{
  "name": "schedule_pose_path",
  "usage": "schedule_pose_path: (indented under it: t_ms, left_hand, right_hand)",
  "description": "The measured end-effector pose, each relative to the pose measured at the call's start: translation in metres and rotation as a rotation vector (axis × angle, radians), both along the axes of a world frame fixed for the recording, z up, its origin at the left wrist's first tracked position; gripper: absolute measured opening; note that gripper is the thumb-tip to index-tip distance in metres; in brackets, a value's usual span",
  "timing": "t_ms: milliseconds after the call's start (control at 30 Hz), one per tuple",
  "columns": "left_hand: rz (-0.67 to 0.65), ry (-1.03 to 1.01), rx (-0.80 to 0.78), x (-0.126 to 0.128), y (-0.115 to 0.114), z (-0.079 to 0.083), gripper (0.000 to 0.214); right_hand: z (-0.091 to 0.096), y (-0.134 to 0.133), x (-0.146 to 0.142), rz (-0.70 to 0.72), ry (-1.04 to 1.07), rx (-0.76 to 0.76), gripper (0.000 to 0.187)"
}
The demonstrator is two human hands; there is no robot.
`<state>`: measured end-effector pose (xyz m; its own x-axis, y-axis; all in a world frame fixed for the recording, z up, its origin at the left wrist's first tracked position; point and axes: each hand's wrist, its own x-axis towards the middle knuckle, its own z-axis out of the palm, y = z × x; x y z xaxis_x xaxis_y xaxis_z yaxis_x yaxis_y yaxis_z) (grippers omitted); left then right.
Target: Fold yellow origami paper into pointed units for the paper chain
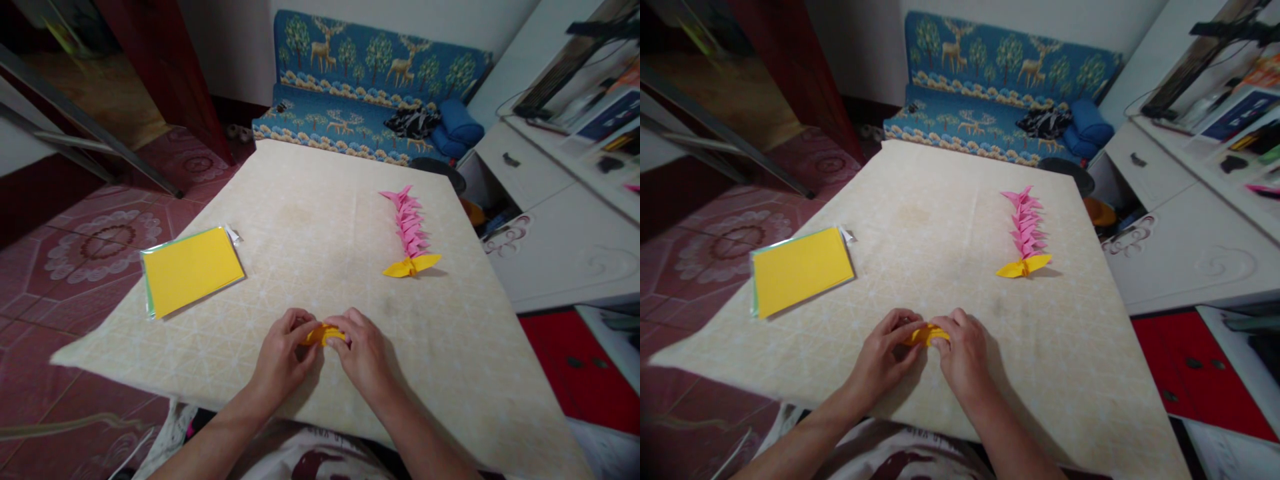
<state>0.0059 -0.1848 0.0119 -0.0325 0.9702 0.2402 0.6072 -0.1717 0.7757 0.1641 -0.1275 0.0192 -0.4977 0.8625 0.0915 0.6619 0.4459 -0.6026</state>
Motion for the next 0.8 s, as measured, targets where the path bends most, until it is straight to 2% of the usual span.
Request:
schedule_pose_path:
  t_ms: [267,433,567,667,733,800]
  left_hand:
    - [-0.004,0.12,0.005,0.001,0.002,-0.003,0.02]
    - [-0.025,0.133,0.031,0.0,0.004,-0.003,0.02]
    - [-0.042,0.132,0.045,-0.002,0.004,-0.006,0.021]
    - [-0.031,0.135,0.048,-0.003,0.002,-0.007,0.02]
    - [0.011,0.141,0.064,-0.004,0.001,-0.006,0.021]
    - [0.082,0.111,0.099,-0.006,0.001,-0.004,0.029]
  right_hand:
    - [0.011,0.001,0.001,0.071,-0.125,0.098,0.007]
    - [0.015,0.023,-0.007,0.153,-0.194,0.147,0.01]
    - [0.016,0.038,-0.018,0.146,-0.278,0.095,0.009]
    - [0.02,0.039,-0.023,0.108,-0.345,0.06,0.014]
    - [0.024,0.037,-0.022,0.105,-0.345,0.015,0.012]
    - [0.025,0.036,-0.017,0.098,-0.253,-0.094,0.009]
